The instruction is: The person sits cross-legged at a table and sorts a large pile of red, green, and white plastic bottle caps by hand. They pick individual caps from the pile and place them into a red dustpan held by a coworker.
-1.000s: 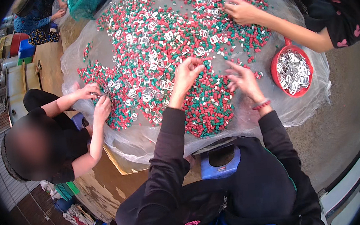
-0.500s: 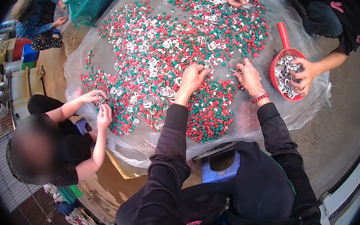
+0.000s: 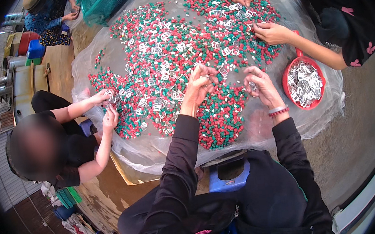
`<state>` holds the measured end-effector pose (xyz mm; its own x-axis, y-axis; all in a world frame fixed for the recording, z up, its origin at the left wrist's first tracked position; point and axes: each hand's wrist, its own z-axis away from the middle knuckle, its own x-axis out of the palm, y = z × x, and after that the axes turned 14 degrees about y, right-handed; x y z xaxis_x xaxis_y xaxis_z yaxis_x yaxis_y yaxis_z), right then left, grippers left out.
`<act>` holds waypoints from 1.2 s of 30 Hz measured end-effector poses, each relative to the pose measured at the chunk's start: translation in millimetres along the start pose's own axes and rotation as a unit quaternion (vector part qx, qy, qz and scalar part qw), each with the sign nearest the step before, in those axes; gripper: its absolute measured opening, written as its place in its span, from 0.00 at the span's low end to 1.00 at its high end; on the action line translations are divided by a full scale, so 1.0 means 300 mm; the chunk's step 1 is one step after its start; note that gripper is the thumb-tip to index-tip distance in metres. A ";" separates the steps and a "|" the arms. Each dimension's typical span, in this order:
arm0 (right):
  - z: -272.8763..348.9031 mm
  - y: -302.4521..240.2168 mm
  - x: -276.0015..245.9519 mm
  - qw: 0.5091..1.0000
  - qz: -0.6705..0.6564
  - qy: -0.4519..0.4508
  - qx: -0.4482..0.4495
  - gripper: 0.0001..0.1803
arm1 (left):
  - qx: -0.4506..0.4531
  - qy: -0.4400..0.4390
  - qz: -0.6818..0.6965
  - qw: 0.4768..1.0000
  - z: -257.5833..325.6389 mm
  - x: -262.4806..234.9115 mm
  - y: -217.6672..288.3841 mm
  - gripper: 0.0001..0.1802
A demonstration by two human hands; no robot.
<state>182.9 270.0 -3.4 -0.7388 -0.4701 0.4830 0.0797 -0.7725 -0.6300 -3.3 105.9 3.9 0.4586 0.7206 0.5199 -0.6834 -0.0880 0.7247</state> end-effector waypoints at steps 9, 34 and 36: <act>-0.409 0.008 0.096 0.605 0.683 0.151 -0.381 0.26 | 0.226 0.100 -0.744 0.621 -0.168 0.049 -0.198 0.21; -0.100 0.012 -0.043 0.895 0.389 0.127 -0.179 0.36 | 0.353 0.045 -0.656 0.665 -0.224 -0.034 -0.146 0.12; -0.114 0.009 -0.036 0.856 0.466 0.140 -0.176 0.33 | 0.253 0.046 -0.518 0.816 -0.176 -0.032 -0.088 0.15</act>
<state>168.2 287.7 -31.3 -0.6002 -0.6531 -0.4617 0.5507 0.0812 -0.8307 -19.8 137.7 -44.0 0.5814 0.6350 -0.5086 0.3765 0.3442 0.8601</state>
